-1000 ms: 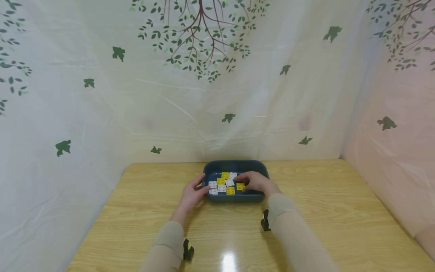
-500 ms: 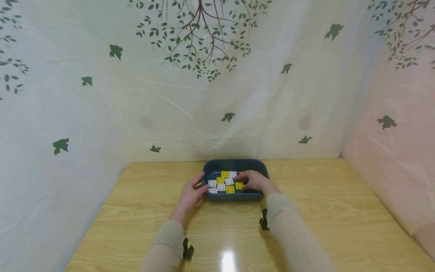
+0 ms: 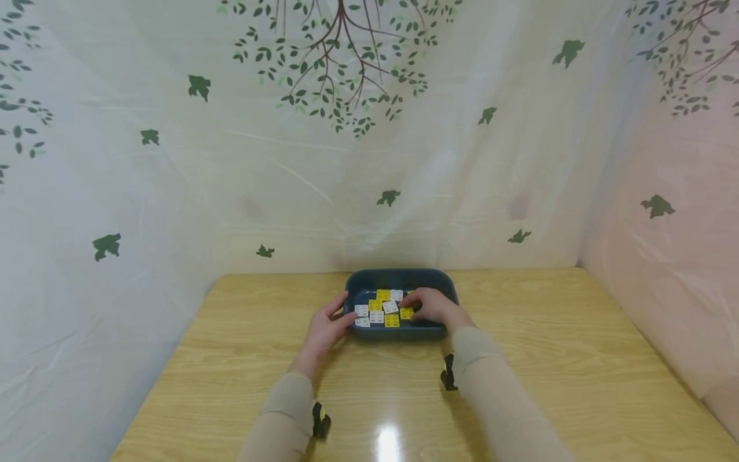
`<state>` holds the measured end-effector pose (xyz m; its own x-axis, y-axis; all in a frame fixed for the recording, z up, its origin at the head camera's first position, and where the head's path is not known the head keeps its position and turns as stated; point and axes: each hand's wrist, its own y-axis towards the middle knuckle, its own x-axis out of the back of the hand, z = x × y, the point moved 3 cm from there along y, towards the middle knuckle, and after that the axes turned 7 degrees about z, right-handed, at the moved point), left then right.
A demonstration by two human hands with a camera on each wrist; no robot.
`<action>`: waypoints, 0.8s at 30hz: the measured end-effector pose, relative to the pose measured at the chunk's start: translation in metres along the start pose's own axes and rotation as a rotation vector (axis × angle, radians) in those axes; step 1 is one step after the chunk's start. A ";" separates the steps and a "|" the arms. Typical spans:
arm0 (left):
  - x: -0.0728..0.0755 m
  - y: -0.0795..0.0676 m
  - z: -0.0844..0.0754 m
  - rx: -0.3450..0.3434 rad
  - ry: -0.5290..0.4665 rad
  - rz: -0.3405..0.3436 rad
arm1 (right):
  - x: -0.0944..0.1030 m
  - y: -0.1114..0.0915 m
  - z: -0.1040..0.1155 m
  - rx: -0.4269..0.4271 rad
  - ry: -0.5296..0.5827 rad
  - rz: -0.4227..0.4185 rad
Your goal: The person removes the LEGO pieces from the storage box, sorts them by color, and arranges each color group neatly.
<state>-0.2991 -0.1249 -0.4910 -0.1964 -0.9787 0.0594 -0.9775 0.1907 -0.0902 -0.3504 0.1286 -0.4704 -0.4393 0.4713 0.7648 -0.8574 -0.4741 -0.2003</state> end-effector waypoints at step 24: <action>-0.001 -0.002 0.003 -0.015 -0.001 0.006 | 0.015 -0.021 0.019 0.186 -0.004 -0.111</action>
<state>-0.2968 -0.1244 -0.4937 -0.2025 -0.9776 0.0575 -0.9773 0.1979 -0.0761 -0.3340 0.1314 -0.4432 -0.3431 0.5255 0.7785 -0.8360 -0.5487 0.0019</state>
